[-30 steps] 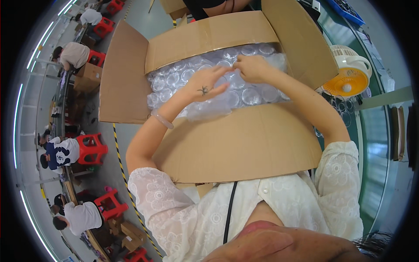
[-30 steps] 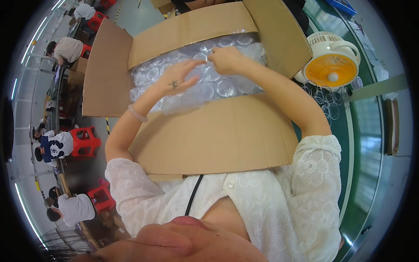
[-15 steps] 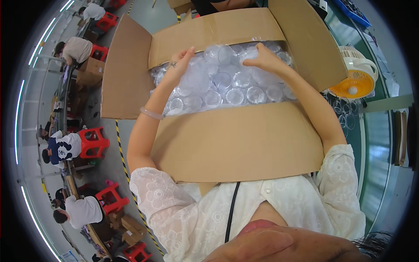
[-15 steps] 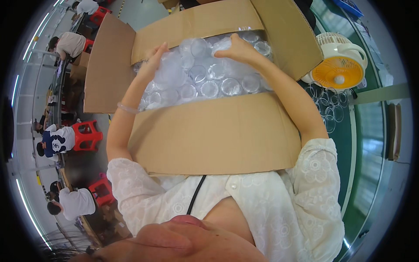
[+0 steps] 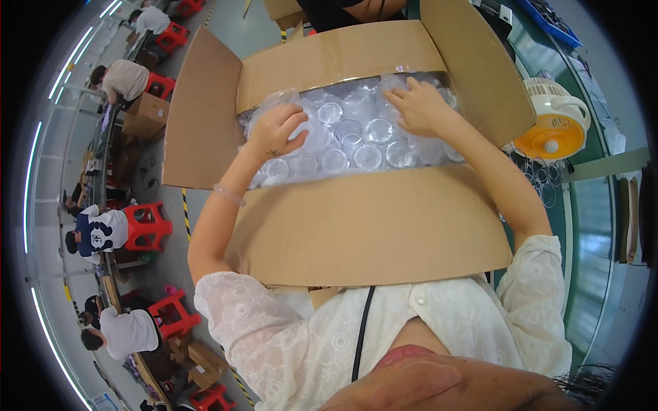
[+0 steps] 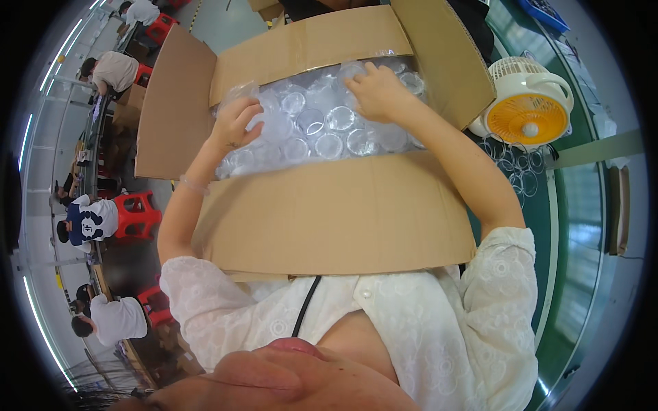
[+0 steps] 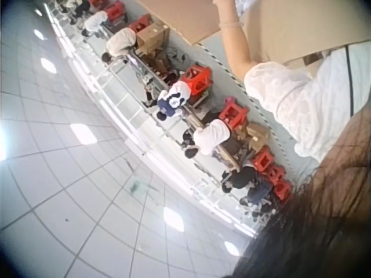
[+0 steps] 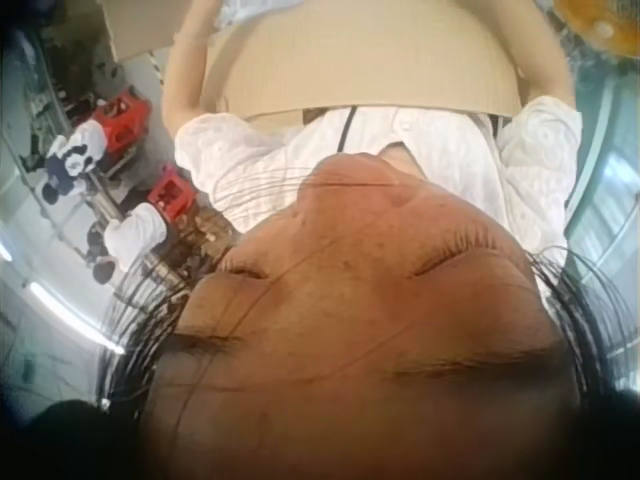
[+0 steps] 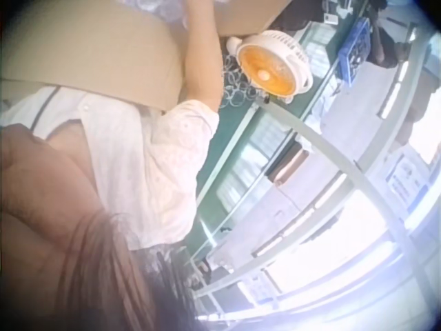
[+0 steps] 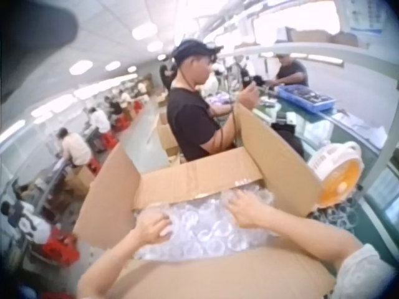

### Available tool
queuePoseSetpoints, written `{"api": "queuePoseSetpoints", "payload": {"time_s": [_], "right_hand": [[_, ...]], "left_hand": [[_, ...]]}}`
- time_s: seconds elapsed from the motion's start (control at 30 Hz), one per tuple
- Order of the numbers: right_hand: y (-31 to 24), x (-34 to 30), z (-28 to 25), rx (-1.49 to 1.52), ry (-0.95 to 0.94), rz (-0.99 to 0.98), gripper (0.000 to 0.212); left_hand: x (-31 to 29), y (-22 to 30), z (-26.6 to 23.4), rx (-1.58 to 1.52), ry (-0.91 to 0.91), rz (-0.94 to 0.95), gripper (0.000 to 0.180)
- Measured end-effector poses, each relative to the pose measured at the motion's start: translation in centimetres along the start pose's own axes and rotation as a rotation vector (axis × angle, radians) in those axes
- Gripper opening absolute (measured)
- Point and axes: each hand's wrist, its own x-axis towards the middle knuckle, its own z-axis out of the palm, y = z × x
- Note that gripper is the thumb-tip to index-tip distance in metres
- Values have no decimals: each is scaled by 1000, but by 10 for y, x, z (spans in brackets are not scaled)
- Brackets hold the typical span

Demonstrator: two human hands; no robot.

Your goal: Assembling electronic components into plastic housings on a production line.

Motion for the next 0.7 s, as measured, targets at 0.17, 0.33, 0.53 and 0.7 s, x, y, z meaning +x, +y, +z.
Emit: {"api": "queuePoseSetpoints", "payload": {"time_s": [0.17, 0.33, 0.53, 0.7], "right_hand": [[12, 10, 5, -460, 69, -250, 26], [3, 11, -17, 43, 150, -148, 15], [-16, -5, -11, 416, 230, -53, 9], [0, 6, -35, 549, 709, 172, 19]], "left_hand": [[-19, 1, -2, 179, -77, 262, 25], [-22, -1, 7, 273, -160, 152, 14], [-4, 3, 6, -162, -135, -522, 28], [27, -8, -12, -659, 6, -950, 27]]}}
